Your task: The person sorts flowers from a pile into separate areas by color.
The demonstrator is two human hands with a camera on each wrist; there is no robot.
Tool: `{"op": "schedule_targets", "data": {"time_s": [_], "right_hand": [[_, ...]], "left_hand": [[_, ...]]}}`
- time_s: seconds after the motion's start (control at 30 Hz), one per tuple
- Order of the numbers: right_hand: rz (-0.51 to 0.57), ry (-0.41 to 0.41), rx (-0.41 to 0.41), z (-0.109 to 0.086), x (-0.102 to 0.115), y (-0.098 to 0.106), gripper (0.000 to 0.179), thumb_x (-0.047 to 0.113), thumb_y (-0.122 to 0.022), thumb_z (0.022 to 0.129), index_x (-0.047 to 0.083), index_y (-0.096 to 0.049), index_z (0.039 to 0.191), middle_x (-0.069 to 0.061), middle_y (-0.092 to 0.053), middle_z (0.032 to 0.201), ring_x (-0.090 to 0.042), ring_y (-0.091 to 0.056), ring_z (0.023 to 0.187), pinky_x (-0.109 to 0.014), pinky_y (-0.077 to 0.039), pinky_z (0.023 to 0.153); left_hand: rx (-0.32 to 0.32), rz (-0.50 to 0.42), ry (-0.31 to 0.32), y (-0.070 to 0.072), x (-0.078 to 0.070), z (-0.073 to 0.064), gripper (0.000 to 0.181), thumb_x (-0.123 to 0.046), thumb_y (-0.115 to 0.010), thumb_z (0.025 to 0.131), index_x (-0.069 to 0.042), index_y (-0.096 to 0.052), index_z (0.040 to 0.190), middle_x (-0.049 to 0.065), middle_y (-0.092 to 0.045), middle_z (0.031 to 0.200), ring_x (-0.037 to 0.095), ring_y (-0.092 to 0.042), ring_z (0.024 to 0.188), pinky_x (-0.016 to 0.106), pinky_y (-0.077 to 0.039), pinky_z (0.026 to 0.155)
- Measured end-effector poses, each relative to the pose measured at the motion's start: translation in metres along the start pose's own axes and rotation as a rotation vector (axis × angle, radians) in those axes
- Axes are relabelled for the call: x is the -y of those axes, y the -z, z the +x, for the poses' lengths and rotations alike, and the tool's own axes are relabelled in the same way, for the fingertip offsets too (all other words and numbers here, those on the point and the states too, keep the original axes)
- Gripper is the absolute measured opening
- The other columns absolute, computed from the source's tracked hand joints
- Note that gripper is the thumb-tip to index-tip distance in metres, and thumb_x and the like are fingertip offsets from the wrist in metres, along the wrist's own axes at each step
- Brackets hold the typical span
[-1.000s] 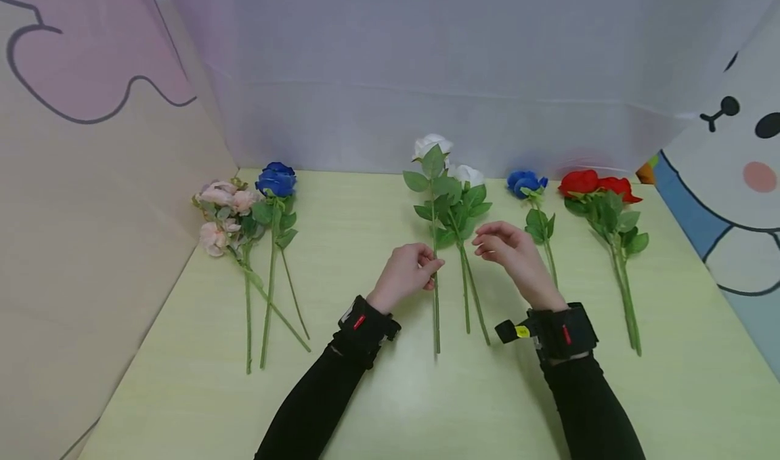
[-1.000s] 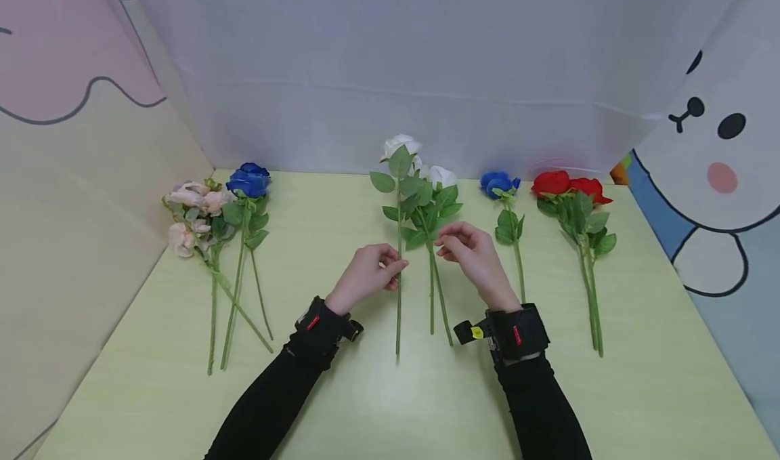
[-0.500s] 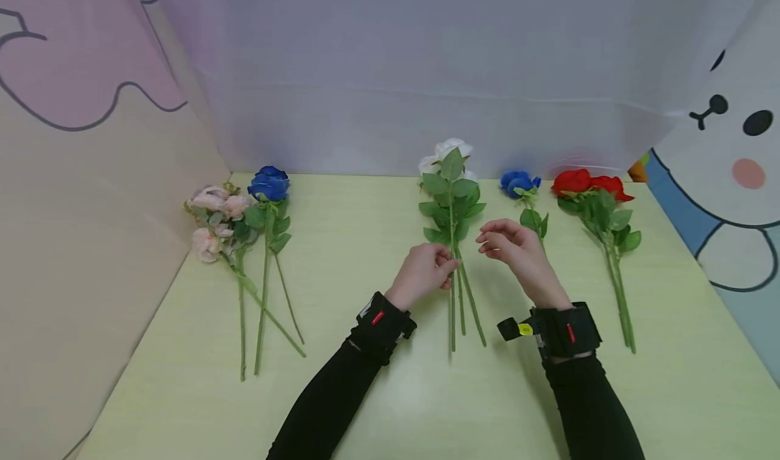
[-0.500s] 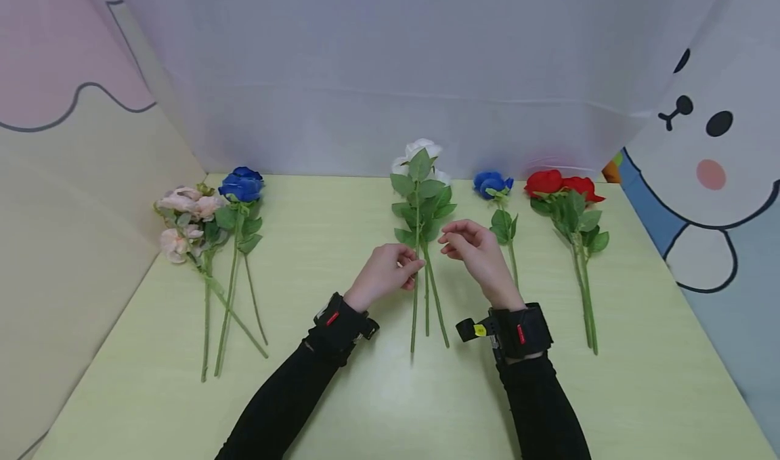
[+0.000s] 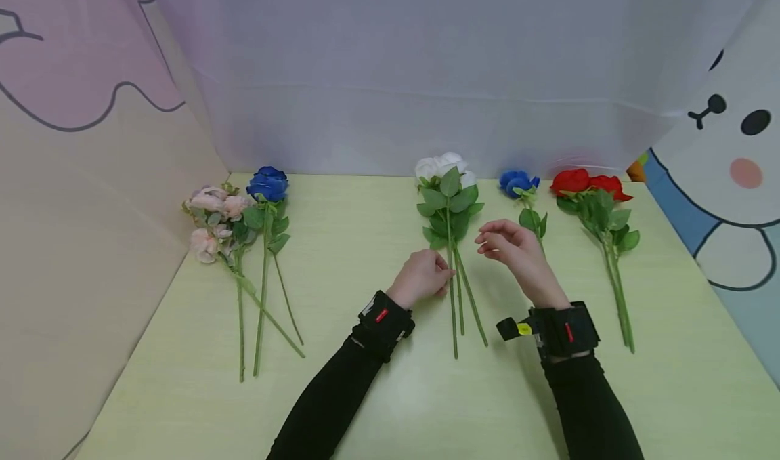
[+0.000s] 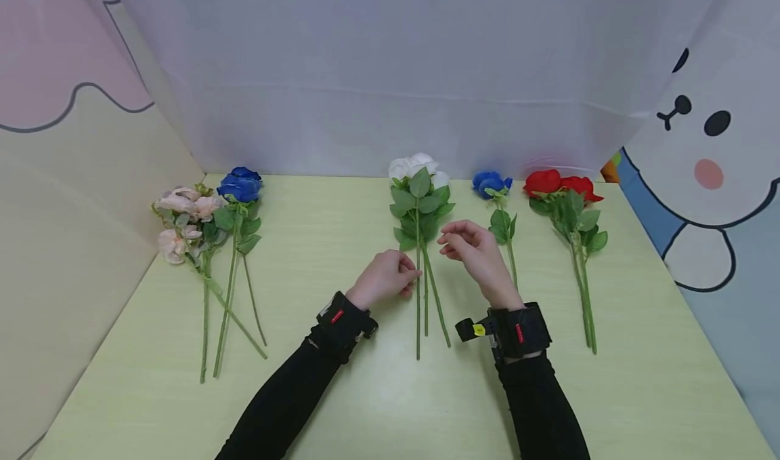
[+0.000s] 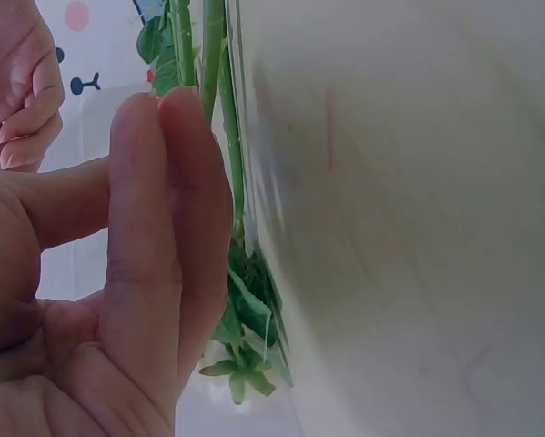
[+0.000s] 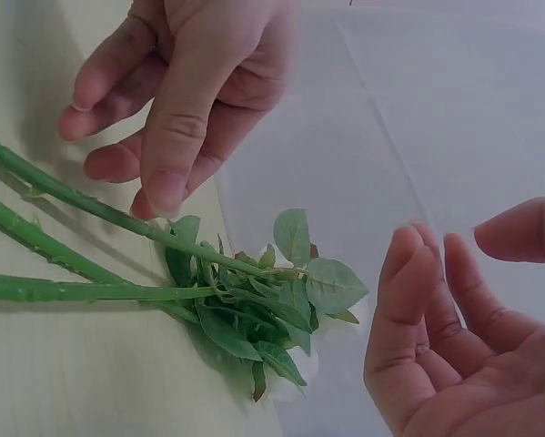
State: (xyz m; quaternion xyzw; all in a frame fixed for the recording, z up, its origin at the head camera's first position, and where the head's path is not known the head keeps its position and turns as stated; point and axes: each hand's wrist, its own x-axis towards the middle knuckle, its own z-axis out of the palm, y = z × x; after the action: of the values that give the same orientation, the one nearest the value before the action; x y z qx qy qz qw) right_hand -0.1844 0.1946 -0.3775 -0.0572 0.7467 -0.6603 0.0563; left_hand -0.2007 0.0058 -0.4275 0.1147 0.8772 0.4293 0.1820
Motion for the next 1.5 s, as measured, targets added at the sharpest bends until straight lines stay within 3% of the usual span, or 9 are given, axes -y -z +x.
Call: {"op": "schedule_targets", "data": {"time_s": [0.33,0.5,0.67,0.87,1.13,1.5], "right_hand": [[-0.052,-0.004,-0.011,0.002,-0.002,-0.002,0.03,0.021,-0.052,0.098,-0.004,-0.052,0.115,-0.02,-0.059,0.102,-0.024,-0.061,0.087,-0.022,-0.053,0.077],[-0.238,-0.031,-0.042,0.004,-0.008,-0.003,0.029,0.021,-0.051,0.099,-0.003,-0.055,0.115,-0.022,-0.06,0.104,-0.024,-0.062,0.087,-0.027,-0.054,0.078],[-0.393,-0.075,0.027,0.005,-0.015,-0.004,0.032,0.021,-0.049,0.099,-0.005,-0.055,0.116,-0.026,-0.059,0.104,-0.035,-0.061,0.089,-0.043,-0.053,0.08],[-0.546,-0.159,0.112,0.006,-0.021,-0.005,0.03,0.023,-0.055,0.095,-0.002,-0.057,0.112,-0.02,-0.062,0.094,-0.031,-0.063,0.079,-0.034,-0.047,0.066],[-0.544,-0.238,0.243,0.008,-0.027,-0.011,0.033,0.017,-0.056,0.093,-0.005,-0.055,0.116,-0.016,-0.062,0.091,-0.025,-0.063,0.075,-0.035,-0.047,0.068],[-0.565,-0.222,0.303,0.01,-0.037,-0.02,0.032,0.006,-0.059,0.087,-0.008,-0.054,0.115,-0.014,-0.061,0.087,-0.018,-0.056,0.072,-0.03,-0.045,0.063]], "left_hand": [[-0.019,0.029,-0.001,0.008,0.0,-0.004,0.019,-0.022,-0.064,0.091,-0.004,-0.066,0.095,0.005,-0.067,0.063,0.017,-0.063,0.055,0.022,-0.04,0.049],[-0.006,0.061,0.004,0.01,0.0,-0.006,0.02,-0.023,-0.064,0.091,-0.003,-0.066,0.096,0.006,-0.066,0.062,0.016,-0.061,0.054,0.022,-0.04,0.05],[0.007,0.073,0.006,0.011,0.0,-0.008,0.02,-0.023,-0.064,0.091,-0.003,-0.067,0.095,0.006,-0.066,0.062,0.016,-0.062,0.054,0.022,-0.04,0.05],[0.04,0.093,0.002,0.011,0.001,-0.009,0.021,-0.023,-0.064,0.091,-0.004,-0.067,0.098,0.005,-0.066,0.063,0.014,-0.061,0.055,0.023,-0.043,0.054],[0.092,0.103,-0.001,0.008,-0.001,-0.01,0.025,-0.02,-0.065,0.09,-0.001,-0.064,0.107,0.003,-0.067,0.068,0.012,-0.062,0.058,0.024,-0.047,0.06],[0.142,0.15,-0.017,0.006,-0.001,-0.008,0.038,-0.021,-0.063,0.092,-0.002,-0.058,0.124,0.0,-0.065,0.064,0.011,-0.061,0.055,0.024,-0.046,0.061]]}}
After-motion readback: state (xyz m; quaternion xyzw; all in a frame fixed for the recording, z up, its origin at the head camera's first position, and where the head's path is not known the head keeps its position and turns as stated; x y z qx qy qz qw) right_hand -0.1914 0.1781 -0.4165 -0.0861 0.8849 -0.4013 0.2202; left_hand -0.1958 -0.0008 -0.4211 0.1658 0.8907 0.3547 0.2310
